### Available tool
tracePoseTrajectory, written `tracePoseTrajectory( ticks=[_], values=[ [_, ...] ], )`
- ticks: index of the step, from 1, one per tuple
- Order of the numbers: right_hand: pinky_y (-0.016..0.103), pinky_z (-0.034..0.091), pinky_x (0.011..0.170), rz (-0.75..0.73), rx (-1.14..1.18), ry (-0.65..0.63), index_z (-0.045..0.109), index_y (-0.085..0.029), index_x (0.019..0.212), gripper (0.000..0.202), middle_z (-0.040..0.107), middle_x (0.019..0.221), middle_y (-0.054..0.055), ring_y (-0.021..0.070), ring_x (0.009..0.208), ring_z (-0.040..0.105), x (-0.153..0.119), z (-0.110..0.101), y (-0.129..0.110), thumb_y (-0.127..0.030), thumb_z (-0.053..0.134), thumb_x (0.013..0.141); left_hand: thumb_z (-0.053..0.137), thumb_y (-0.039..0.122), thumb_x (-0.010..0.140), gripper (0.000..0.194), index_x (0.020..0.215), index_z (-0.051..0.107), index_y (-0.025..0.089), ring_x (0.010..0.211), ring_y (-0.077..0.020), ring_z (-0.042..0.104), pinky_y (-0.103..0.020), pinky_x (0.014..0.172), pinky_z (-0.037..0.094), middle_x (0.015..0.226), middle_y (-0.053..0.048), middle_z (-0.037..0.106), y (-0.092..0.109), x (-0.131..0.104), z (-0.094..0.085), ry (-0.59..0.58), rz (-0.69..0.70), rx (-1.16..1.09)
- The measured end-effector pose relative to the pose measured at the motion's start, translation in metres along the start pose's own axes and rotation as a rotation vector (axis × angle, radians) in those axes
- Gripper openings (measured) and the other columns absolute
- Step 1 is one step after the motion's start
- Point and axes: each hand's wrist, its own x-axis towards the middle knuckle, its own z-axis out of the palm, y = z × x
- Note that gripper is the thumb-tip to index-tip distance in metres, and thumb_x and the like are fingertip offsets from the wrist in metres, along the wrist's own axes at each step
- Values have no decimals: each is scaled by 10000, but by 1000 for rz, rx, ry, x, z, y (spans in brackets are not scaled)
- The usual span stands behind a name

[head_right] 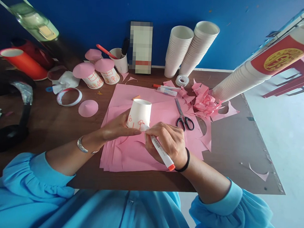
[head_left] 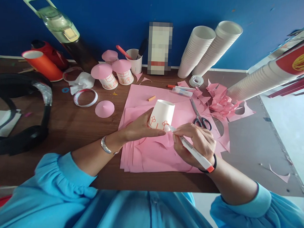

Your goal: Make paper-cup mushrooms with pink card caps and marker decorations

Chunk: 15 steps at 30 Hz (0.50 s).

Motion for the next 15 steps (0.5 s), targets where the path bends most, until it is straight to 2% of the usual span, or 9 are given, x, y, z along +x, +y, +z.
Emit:
tracePoseTrajectory(
  ticks=[15],
  values=[
    [239, 543, 513, -2, 42, -19, 583, -213, 934, 202, 692, 691, -14, 133, 559, 685, -1, 1, -1, -36, 619, 843, 881, 396, 719, 650, 1228, 543, 176, 1122, -300, 632, -391, 867, 539, 1199, -115, 666, -1, -1, 0, 27, -14, 40]
  ],
)
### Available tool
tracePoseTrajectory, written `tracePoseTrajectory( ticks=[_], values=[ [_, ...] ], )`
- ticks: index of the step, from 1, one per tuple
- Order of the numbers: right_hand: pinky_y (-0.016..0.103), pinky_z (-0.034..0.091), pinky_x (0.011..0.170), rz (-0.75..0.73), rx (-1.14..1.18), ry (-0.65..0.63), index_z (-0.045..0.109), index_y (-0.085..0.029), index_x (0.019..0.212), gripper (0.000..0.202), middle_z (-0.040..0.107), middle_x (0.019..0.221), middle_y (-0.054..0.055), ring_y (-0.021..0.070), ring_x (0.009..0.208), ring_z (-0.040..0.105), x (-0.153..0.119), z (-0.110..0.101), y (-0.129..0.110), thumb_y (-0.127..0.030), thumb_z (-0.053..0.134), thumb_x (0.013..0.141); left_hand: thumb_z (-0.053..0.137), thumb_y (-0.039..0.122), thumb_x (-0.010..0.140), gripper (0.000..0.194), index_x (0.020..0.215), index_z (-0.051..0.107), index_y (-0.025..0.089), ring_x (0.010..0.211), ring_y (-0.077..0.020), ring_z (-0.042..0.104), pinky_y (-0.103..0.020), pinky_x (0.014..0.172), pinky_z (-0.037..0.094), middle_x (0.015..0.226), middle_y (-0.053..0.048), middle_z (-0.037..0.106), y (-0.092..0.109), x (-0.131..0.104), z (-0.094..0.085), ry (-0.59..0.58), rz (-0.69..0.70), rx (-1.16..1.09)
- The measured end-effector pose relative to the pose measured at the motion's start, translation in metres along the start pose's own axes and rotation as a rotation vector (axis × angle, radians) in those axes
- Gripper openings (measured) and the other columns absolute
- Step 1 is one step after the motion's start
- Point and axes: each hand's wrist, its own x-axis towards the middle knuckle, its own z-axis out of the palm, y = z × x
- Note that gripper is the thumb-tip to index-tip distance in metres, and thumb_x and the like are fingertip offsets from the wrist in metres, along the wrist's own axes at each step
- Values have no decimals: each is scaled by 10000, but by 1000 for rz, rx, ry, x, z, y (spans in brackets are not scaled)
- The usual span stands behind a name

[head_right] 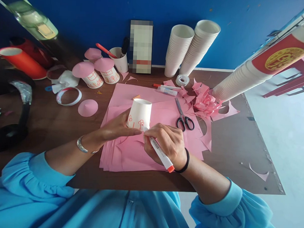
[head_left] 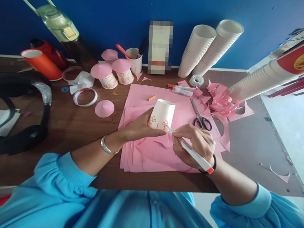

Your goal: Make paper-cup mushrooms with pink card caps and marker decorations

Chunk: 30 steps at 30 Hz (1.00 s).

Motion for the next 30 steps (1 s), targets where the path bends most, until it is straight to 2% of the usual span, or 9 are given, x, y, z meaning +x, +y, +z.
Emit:
tracePoseTrajectory(
  ticks=[18, 23, 26, 30],
  values=[
    [237, 545, 509, -8, 17, -22, 591, -190, 936, 182, 699, 711, 10, 130, 570, 682, 1, -1, -2, -31, 620, 854, 894, 431, 702, 704, 1255, 540, 177, 1103, -294, 633, -387, 845, 547, 1196, -120, 663, -4, 1, 0, 9, -2, 35],
    [243, 568, 499, -32, 70, 57, 610, -201, 971, 219, 683, 691, -3, 139, 562, 684, 4, -4, -1, -29, 624, 837, 877, 394, 733, 617, 1218, 560, 180, 1055, -266, 644, -373, 848, 541, 1138, -103, 676, 0, -1, 0, -16, 17, -37],
    [255, 585, 509, -14, 83, 121, 621, -207, 989, 191, 697, 718, 11, 153, 586, 703, 5, -5, 2, -68, 635, 858, 889, 369, 725, 628, 1237, 568, 196, 1071, -267, 645, -383, 887, 531, 1146, -96, 691, -2, -1, 0, -29, 33, -103],
    [287, 596, 538, 55, 124, 125, 618, -209, 1041, 179, 726, 787, 38, 189, 654, 744, 2, -5, 4, -120, 646, 889, 893, 343, 727, 655, 1285, 575, 215, 1105, -266, 648, -405, 953, 516, 1172, -88, 698, -9, 0, -3, -55, 40, -212]
  ],
)
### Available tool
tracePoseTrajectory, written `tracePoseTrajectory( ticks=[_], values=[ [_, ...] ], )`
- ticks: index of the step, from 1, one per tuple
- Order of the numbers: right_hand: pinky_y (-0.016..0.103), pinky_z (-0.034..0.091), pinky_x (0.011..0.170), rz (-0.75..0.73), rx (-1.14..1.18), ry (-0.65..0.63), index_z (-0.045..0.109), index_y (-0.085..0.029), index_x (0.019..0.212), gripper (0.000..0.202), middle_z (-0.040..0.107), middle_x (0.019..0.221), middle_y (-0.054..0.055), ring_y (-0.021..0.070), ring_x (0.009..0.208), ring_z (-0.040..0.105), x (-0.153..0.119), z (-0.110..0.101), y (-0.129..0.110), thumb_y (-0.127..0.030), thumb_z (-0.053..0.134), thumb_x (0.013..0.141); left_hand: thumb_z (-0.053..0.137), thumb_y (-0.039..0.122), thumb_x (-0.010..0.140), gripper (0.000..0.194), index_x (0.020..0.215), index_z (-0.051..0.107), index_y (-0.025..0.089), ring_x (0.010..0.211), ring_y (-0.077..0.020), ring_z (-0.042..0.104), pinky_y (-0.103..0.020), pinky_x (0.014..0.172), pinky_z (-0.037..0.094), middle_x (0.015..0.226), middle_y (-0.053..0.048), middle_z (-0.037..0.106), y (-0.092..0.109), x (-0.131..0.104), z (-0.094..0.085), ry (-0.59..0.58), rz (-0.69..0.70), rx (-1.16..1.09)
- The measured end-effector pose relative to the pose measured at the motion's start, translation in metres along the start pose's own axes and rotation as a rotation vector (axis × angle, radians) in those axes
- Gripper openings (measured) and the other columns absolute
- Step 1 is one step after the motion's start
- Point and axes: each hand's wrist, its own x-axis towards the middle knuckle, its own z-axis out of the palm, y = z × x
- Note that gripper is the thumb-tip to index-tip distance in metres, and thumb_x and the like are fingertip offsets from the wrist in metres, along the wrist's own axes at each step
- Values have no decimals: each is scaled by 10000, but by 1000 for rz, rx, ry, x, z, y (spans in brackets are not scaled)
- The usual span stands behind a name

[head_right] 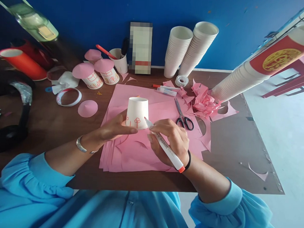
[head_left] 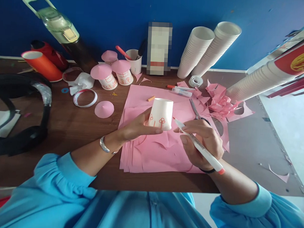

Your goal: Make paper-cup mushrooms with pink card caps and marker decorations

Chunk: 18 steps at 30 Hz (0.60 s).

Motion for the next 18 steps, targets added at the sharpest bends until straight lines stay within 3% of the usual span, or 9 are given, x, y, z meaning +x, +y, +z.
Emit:
tracePoseTrajectory(
  ticks=[6, 12, 18],
  values=[
    [362, 633, 649, 102, 17, 14, 623, -213, 1069, 201, 745, 903, 74, 250, 841, 785, -5, -1, 0, -116, 653, 896, 842, 325, 793, 599, 1332, 594, 239, 1242, -295, 624, -445, 1069, 483, 1297, -110, 681, -2, 2, -1, -50, 87, -83],
    [343, 630, 657, 108, -57, -53, 607, -226, 1087, 208, 755, 890, 63, 218, 815, 776, 1, -2, -2, -117, 641, 914, 799, 351, 840, 551, 1346, 611, 246, 1298, -303, 608, -452, 1103, 467, 1381, -121, 657, 0, 1, 0, -102, 102, -29],
    [302, 623, 603, 60, -61, -46, 621, -234, 1072, 194, 752, 864, 34, 186, 737, 755, -2, 4, -2, -125, 653, 914, 919, 334, 689, 712, 1296, 574, 200, 1148, -290, 642, -404, 940, 532, 1203, -118, 701, 2, 0, 0, -24, 6, 87]
  ],
)
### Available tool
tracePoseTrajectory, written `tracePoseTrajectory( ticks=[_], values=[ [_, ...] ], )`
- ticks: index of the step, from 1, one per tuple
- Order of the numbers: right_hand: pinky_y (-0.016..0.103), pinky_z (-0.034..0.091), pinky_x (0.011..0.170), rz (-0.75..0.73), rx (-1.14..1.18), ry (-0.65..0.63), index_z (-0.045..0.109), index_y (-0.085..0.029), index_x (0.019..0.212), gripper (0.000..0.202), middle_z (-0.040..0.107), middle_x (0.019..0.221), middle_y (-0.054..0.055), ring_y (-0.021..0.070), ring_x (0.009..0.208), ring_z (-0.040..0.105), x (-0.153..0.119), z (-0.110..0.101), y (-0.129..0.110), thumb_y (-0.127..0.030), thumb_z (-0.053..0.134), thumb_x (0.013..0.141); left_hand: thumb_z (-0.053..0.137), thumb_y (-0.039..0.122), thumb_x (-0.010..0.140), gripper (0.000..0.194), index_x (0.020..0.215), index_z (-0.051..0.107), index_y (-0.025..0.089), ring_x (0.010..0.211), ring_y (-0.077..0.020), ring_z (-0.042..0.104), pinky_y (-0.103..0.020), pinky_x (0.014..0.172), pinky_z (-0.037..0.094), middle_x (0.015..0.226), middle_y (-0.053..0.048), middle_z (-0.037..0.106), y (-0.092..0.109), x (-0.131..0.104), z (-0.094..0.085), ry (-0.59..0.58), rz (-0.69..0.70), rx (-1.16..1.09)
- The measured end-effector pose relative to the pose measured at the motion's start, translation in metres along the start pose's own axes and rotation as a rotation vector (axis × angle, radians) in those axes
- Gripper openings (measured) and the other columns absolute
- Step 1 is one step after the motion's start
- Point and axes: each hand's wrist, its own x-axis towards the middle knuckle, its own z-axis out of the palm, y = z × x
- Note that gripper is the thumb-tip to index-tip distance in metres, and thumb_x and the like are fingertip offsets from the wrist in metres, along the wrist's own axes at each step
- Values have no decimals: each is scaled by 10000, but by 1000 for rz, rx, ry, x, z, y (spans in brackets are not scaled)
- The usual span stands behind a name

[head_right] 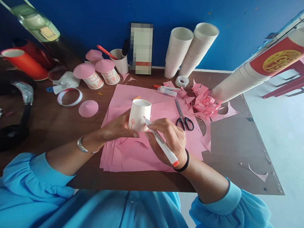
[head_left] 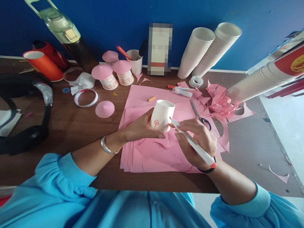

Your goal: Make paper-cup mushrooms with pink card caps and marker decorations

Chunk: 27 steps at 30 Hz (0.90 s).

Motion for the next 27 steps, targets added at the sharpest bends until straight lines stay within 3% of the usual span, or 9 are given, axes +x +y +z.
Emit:
tracePoseTrajectory(
  ticks=[6, 13, 21, 27],
  values=[
    [312, 634, 617, -46, 12, 3, 631, -226, 1085, 200, 752, 885, 47, 196, 772, 765, 1, -1, 1, -125, 651, 913, 931, 329, 675, 717, 1279, 559, 223, 1044, -209, 621, -336, 884, 515, 1142, -59, 658, -4, 2, 1, 95, -7, -46],
    [309, 633, 620, -27, 3, 12, 628, -229, 1086, 219, 755, 870, 49, 199, 766, 762, 1, -2, 1, -116, 667, 902, 860, 386, 774, 502, 1183, 634, 201, 1059, -226, 635, -390, 963, 495, 1113, -70, 681, 2, 1, 3, 12, 15, -88],
    [302, 634, 621, -50, 34, 2, 639, -225, 1098, 216, 754, 884, 46, 189, 759, 759, 0, 0, 1, -123, 662, 909, 936, 343, 661, 765, 1309, 549, 216, 1075, -253, 653, -365, 863, 540, 1144, -84, 711, 3, 1, 5, 51, -22, -21],
    [302, 636, 611, -52, 10, 6, 635, -223, 1086, 224, 751, 878, 51, 198, 760, 765, 4, -4, -1, -106, 669, 899, 877, 426, 740, 524, 1158, 654, 204, 1056, -235, 650, -372, 933, 522, 1112, -71, 713, 3, 2, 4, 37, 64, -27]
  ],
)
